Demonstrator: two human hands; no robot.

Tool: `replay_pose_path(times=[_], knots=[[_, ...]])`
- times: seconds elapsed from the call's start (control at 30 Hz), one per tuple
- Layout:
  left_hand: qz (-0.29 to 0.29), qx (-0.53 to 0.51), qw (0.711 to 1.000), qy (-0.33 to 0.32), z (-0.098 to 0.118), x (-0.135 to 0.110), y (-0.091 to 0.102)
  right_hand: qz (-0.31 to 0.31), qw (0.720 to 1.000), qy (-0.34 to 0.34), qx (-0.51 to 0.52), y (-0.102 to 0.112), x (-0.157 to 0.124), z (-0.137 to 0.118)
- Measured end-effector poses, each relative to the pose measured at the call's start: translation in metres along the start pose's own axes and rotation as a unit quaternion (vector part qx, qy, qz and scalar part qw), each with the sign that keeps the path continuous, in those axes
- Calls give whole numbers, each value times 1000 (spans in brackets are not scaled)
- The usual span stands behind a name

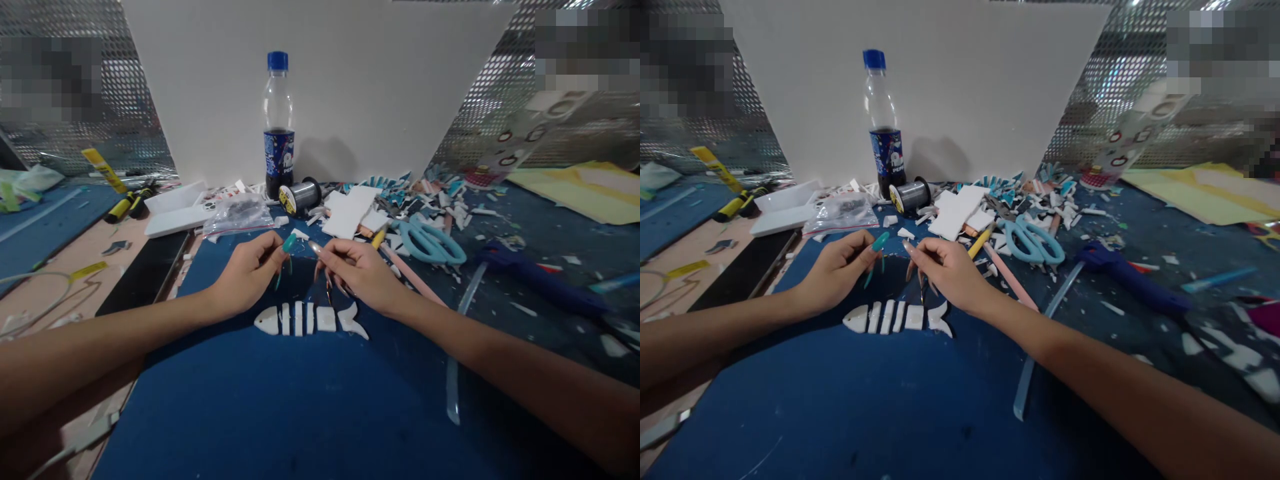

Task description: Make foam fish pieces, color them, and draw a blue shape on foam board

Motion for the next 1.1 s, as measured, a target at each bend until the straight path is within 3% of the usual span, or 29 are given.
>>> replay_pose_path(times=[0.27, 0.77, 0.97, 1.1], knots=[[-24, -25, 999, 12, -8, 2, -6, 1, 1000, -2, -8, 1, 0, 2], [-21, -27, 999, 4, -3, 3, -4, 4, 1000, -4, 5, 1, 0, -2], [-48, 63, 995, -59, 11, 1, -11, 6, 1000, 2, 8, 1, 0, -4], [-30, 85, 992, -91, 17, -1, -8, -7, 1000, 2, 16, -2, 0, -5]])
Point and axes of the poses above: each hand's wrist, its own x-axis towards the middle knuckle, its own y-axis out of the back of the hand, z = x × y, the point moved 10 cm from there along x, towards the middle knuckle
